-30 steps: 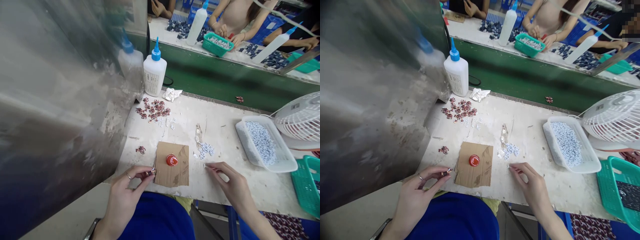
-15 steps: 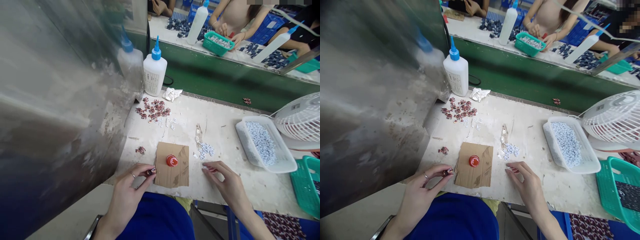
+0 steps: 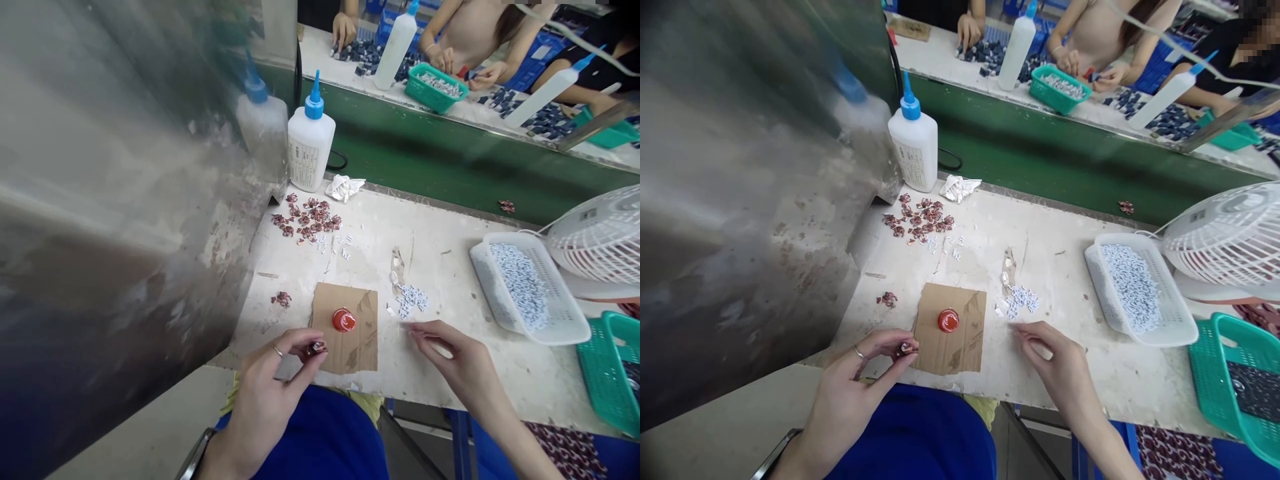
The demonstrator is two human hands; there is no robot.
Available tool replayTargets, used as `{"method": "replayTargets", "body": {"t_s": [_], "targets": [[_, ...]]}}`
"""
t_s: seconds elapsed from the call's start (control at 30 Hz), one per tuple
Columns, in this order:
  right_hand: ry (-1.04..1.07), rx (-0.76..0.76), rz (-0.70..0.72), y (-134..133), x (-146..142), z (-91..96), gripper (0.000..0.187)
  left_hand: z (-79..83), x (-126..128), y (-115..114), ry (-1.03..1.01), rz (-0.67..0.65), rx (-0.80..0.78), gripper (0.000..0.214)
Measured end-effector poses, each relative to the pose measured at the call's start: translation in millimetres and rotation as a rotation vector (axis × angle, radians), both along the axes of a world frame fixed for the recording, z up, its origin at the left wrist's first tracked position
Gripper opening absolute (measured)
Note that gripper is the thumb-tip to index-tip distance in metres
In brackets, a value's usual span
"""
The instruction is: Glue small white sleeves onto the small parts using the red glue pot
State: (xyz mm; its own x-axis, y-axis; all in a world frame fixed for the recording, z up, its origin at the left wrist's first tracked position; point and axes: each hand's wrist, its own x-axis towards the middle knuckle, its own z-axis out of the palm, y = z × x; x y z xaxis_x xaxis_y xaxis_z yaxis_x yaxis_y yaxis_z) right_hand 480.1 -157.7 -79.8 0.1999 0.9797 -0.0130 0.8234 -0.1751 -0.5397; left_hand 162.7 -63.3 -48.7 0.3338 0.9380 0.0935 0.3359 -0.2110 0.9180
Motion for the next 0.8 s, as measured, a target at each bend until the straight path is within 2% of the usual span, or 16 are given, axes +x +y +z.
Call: {"method": "replayTargets", "body": {"t_s": [0.13, 0.27, 0.43, 0.63, 0.8], "targets": [[0.030, 0.044, -0.082, -1, -6, -6.1, 0.028, 2.1, 2, -1, -0.024, -0.019, 0.037, 0.021], [0.085, 0.042, -0.118, -3, -9, -3.6, 0.024, 5.0, 3, -1, -0.043, -0.039, 0.062, 0.020], [0.338, -0.031, -0.184, 8, -26, 17.1, 0.030, 6.6, 1, 0, -0.052, -0.038, 0.072, 0.024], [0.722, -0.163, -0.153, 24, -66, 49.6, 0.038, 10.1, -1, -2, -0.022, -0.052, 0.078, 0.026], [0.862, -0.206, -0.127, 31, -77, 54.4, 0.038, 10.1, -3, -3, 0.003, -0.048, 0.081, 0.026]]}}
